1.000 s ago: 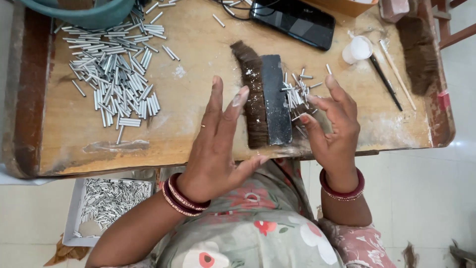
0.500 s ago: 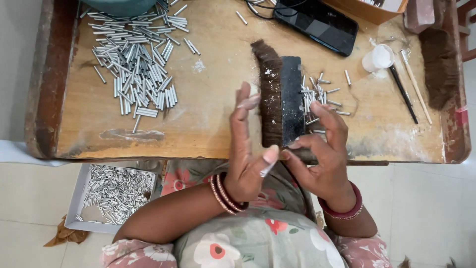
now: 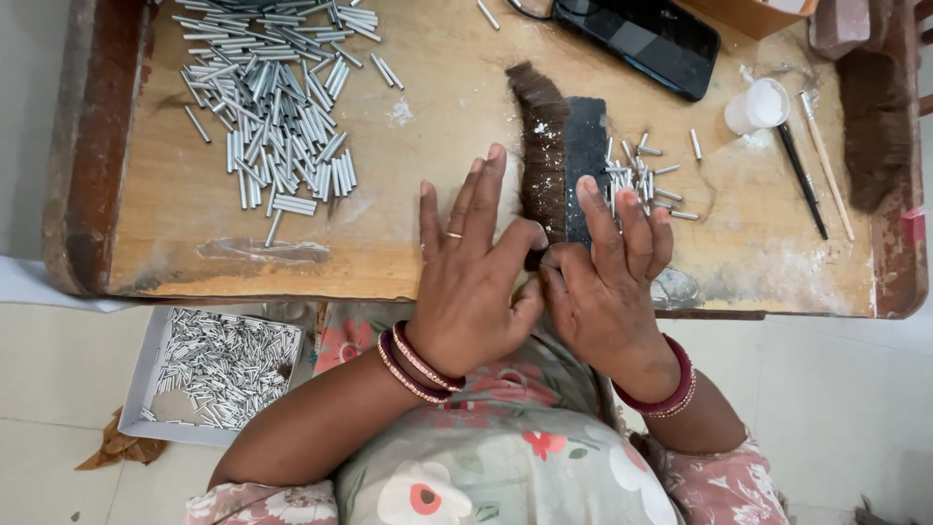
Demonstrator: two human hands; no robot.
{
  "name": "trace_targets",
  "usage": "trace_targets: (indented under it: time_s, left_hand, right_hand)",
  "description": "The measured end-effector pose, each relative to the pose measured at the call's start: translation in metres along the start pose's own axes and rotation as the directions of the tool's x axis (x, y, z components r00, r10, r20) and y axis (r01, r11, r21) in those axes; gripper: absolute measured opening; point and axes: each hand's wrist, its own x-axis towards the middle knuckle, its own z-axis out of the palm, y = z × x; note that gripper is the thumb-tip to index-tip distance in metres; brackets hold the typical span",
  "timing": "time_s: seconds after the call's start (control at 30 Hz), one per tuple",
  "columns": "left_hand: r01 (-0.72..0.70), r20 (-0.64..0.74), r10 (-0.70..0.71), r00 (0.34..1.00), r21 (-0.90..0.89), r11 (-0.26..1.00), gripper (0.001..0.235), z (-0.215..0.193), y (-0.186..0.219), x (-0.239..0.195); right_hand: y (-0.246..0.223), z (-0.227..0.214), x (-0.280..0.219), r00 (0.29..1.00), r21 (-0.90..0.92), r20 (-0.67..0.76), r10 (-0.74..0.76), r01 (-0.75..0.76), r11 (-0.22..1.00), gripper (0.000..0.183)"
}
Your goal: The person sits at a workbench assembling brushes. They pick up small metal ferrules, dip and press them into a bundle of bristle hair on a block, rub a white powder or paste onto the parts, and place finished brush heads into a cardboard box alongside completed brushes.
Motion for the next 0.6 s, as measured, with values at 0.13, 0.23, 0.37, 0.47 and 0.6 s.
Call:
trace_targets:
  time_s: [0.13, 0.23, 0.37, 0.47, 0.6]
  left_hand:
    - [-0.007, 0.028, 0.006, 1.000, 0.037, 0.999, 0.020, 0.006, -0.002, 0.003]
    - [0.001, 0.036, -0.002, 0.999, 0.021, 1.000, 0.015, 0.007, -0.001, 0.004]
    - [-0.016, -0.006, 0.016, 1.000, 0.088, 0.996, 0.011, 0.016, -0.003, -0.004]
    - [-0.033, -0.032, 0.038, 0.999, 0.122, 0.992, 0.006, 0.010, 0.001, -0.006]
    - [-0.128, -0.143, 0.091, 0.985, -0.274, 0.953, 0.029, -0.014, 0.016, 0.000]
  right_hand:
    - [0.002, 0.014, -0.011, 0.997, 0.016, -0.030, 0.066, -0.065, 0.998, 0.011]
    - [0.002, 0.019, -0.013, 0.995, -0.002, -0.065, 0.073, -0.073, 0.997, 0.014]
    - [0.001, 0.011, -0.011, 0.996, -0.034, -0.075, 0.044, -0.047, 0.998, 0.014]
    - [0.007, 0.006, -0.022, 0.956, 0.079, -0.269, 0.121, -0.103, 0.992, 0.023]
    - [0.010, -0.004, -0.037, 0.887, -0.028, -0.462, 0.026, -0.044, 0.999, 0.027]
